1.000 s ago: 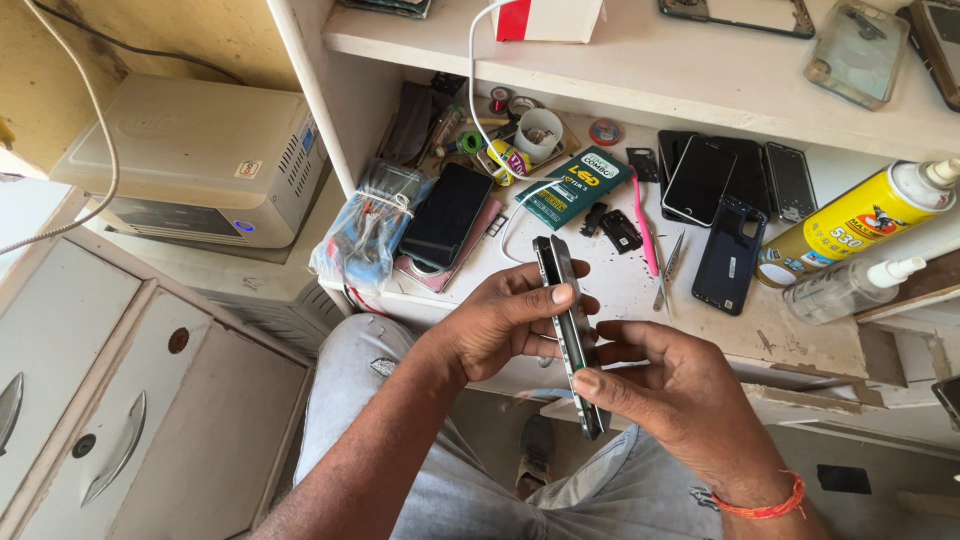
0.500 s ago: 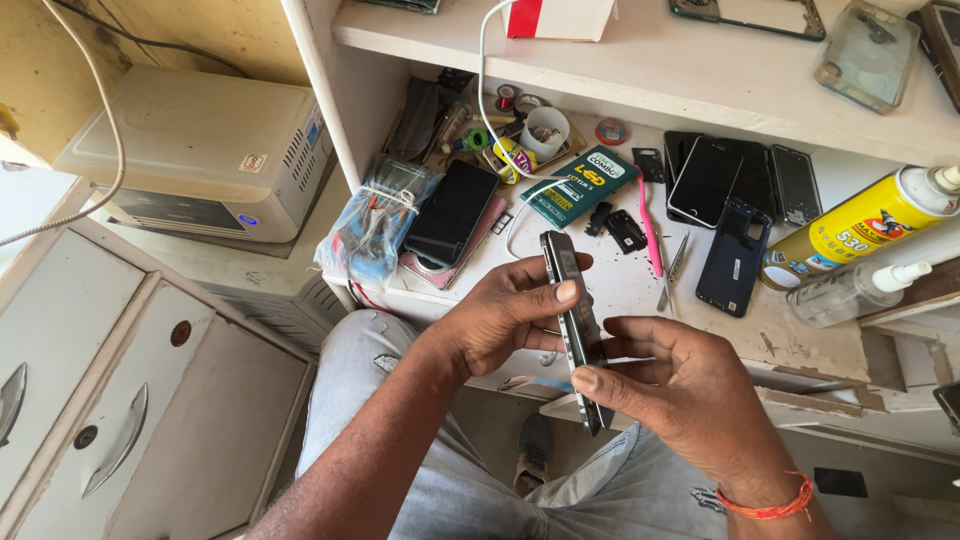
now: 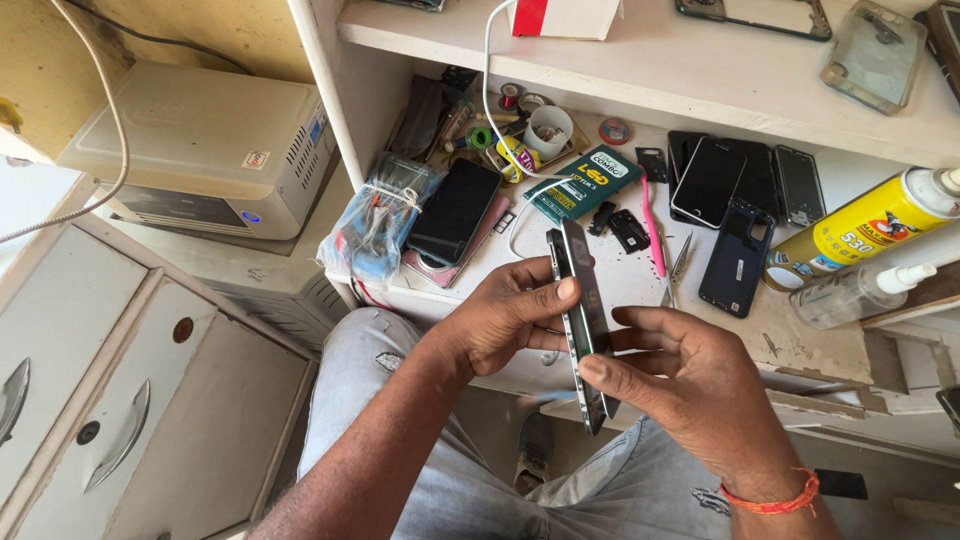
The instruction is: The person sits at a cluttered repair bench holding a smartphone, opens it and removes the back cover and internal components, then picks up a replacement LCD screen, peels the protective film from it, and holds the new screen next to the phone body comparing the parts.
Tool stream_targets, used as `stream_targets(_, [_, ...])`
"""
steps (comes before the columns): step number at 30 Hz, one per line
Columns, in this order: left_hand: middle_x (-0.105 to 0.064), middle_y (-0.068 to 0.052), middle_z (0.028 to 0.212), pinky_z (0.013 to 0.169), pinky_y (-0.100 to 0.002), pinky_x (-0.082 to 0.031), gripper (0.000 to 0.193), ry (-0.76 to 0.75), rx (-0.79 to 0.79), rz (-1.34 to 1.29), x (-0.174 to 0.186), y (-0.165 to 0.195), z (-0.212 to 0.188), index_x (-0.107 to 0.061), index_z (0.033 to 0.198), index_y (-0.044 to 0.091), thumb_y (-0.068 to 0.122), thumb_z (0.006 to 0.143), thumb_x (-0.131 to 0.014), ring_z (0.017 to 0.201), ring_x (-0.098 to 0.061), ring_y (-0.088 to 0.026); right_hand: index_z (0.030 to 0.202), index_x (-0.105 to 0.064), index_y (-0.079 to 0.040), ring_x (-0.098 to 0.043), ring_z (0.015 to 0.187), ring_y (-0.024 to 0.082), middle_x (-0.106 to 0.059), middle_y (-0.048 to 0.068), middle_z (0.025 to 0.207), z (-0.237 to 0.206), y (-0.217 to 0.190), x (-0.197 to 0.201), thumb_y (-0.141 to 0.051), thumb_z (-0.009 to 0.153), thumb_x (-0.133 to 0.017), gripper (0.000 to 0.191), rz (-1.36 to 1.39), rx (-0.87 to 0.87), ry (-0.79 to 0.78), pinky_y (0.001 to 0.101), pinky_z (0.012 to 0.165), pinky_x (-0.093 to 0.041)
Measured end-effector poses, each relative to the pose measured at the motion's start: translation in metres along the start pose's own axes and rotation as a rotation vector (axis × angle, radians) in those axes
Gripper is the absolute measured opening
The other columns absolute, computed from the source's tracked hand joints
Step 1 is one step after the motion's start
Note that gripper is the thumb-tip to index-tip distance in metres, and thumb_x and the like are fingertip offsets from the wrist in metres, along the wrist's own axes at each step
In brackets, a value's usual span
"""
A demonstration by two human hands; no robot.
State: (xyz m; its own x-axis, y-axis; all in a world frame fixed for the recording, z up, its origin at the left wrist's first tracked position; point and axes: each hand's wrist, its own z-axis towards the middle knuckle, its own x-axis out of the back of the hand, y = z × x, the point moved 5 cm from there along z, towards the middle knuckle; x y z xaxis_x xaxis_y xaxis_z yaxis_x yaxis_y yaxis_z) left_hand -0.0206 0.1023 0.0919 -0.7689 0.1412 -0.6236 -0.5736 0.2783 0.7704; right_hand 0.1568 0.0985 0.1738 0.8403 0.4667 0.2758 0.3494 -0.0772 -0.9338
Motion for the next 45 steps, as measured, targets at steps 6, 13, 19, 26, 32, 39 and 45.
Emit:
stream_targets(6, [-0.073,-0.009,0.111,0.089,-0.042,-0.063,0.066,0.001,0.0,-0.007,0.0,-0.002,0.0,-0.062,0.132,0.004,0.044,0.084,-0.081,0.096,-0.073,-0.021,0.127,-0.064,0.008,-0.076,0.085,0.017,-0.079,0.016,0.096,-0.001,0.001,0.001,-0.015,0.072,-0.085,0.064,0.024,-0.015,0.037,0.0304,0.07,-0.062])
stream_targets(13, [-0.073,-0.009,0.112,0.088,-0.041,-0.062,0.064,-0.007,0.006,-0.002,0.001,-0.005,0.0,-0.062,0.132,0.005,0.044,0.084,-0.08,0.098,-0.073,-0.02,0.13,-0.061,0.01,-0.076,0.085,0.018,-0.078,0.017,0.099,0.001,0.0,0.002,-0.015,0.073,-0.086,0.067,0.067,0.049,0.071,0.0301,0.071,-0.063])
stream_targets(19, [-0.073,-0.007,0.113,0.085,-0.039,-0.063,0.062,-0.014,-0.002,-0.087,0.005,-0.007,0.001,-0.062,0.131,0.005,0.046,0.087,-0.078,0.096,-0.073,-0.02,0.132,-0.059,0.01,-0.076,0.085,0.019,-0.079,0.018,0.099,0.0,-0.001,0.002,-0.015,0.07,-0.087,0.073,0.027,0.018,0.096,0.031,0.07,-0.063])
stream_targets(26, [-0.073,-0.007,0.109,0.078,-0.035,-0.062,0.062,-0.025,-0.014,-0.126,0.009,-0.009,-0.001,-0.062,0.135,0.006,0.046,0.09,-0.077,0.092,-0.073,-0.019,0.134,-0.057,0.01,-0.077,0.087,0.019,-0.078,0.018,0.101,-0.001,-0.006,-0.001,-0.017,0.07,-0.087,0.076,0.007,0.044,0.12,0.0309,0.071,-0.064])
stream_targets(32, [-0.074,-0.007,0.113,0.083,-0.039,-0.063,0.064,-0.002,-0.005,-0.099,0.008,-0.009,0.001,-0.06,0.134,0.007,0.046,0.087,-0.078,0.097,-0.074,-0.02,0.133,-0.057,0.009,-0.08,0.086,0.021,-0.079,0.02,0.101,-0.003,-0.008,0.0,-0.022,0.067,-0.089,0.079,-0.12,0.054,0.214,0.031,0.068,-0.065])
stream_targets(39, [-0.071,-0.007,0.111,0.083,-0.039,-0.064,0.072,0.033,-0.005,-0.108,0.009,-0.007,0.001,-0.058,0.141,0.006,0.048,0.086,-0.077,0.096,-0.074,-0.02,0.132,-0.056,0.011,-0.079,0.088,0.022,-0.078,0.02,0.102,-0.003,-0.007,0.0,-0.024,0.067,-0.089,0.081,-0.1,0.08,0.208,0.0317,0.068,-0.066])
stream_targets(45, [-0.071,-0.005,0.111,0.079,-0.035,-0.062,0.075,0.041,-0.031,-0.076,0.012,-0.005,0.0,-0.057,0.144,0.006,0.048,0.087,-0.078,0.092,-0.071,-0.017,0.132,-0.057,0.011,-0.079,0.088,0.023,-0.078,0.021,0.1,-0.001,-0.004,-0.001,-0.023,0.069,-0.089,0.079,-0.1,0.1,0.229,0.0319,0.069,-0.065])
